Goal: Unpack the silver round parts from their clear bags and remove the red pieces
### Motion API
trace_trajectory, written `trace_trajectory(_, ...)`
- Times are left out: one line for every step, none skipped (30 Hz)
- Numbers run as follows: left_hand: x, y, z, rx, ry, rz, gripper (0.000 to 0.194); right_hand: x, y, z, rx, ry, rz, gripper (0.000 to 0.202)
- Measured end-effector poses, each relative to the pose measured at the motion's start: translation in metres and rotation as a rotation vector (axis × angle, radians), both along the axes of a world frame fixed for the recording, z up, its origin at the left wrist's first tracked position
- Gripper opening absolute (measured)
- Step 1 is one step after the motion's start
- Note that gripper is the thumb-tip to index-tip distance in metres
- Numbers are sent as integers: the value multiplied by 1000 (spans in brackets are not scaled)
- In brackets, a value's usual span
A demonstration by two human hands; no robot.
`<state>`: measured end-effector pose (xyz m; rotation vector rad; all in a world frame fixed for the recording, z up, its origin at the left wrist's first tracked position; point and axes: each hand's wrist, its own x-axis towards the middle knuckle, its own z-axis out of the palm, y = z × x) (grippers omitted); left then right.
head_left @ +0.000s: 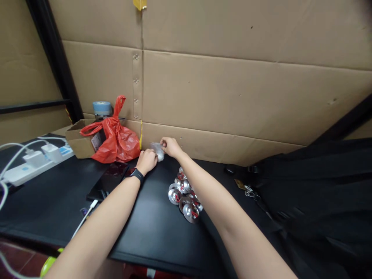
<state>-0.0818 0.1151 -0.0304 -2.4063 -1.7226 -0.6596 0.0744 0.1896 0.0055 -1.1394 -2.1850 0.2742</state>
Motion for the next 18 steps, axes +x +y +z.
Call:
trace_trajectory(0,1,0,-9,22,-12,28,1,-2,3,-15,14,7,24)
trace_trajectory(0,2,-1,-16,32,-22,27,3,-4,6,-27,26,18,23)
trace_trajectory(0,3,-2,-19,33,-27,26,5,-7,10,-33,31,34,22)
trace_trajectory(0,4,-3,-19,33,-29,27,9,-10,15,-39,27,56,21)
trace_trajectory(0,4,-4,-17,33,-27,28,14,-14,19,-52,14,86,20)
trace_trajectory(0,5,-5,-13,31,-26,29,20,-19,24,-81,-8,121,21)
trace_trajectory(0,5,-5,-9,27,-26,32,28,-24,29,-128,-36,158,24)
trace_trajectory(0,6,-6,-6,21,-27,36,38,-29,32,-195,-68,193,28)
trace_trajectory(0,6,-7,-3,14,-30,41,48,-34,34,-261,-103,218,32)
trace_trajectory(-1,7,-7,-2,6,-35,45,59,-39,35,-305,-138,235,34)
trace_trajectory(-1,7,-8,-1,-3,-41,49,71,-45,35,-325,-175,244,36)
trace_trajectory(-1,8,-8,1,-11,-46,54,83,-50,33,-328,-220,247,38)
trace_trajectory(-1,7,-7,6,-19,-50,57,94,-56,30,-328,-265,251,42)
trace_trajectory(-1,7,-7,14,-25,-54,60,104,-62,25,-318,-298,253,45)
trace_trajectory(-1,6,-6,22,-28,-57,60,113,-68,20,-295,-310,258,50)
trace_trajectory(0,4,-4,33,-28,-60,59,121,-75,15,-271,-307,272,54)
trace_trajectory(1,2,-3,48,-25,-63,56,126,-80,9,-248,-291,291,56)
trace_trajectory(2,0,-1,64,-18,-66,53,130,-85,3,-226,-265,311,55)
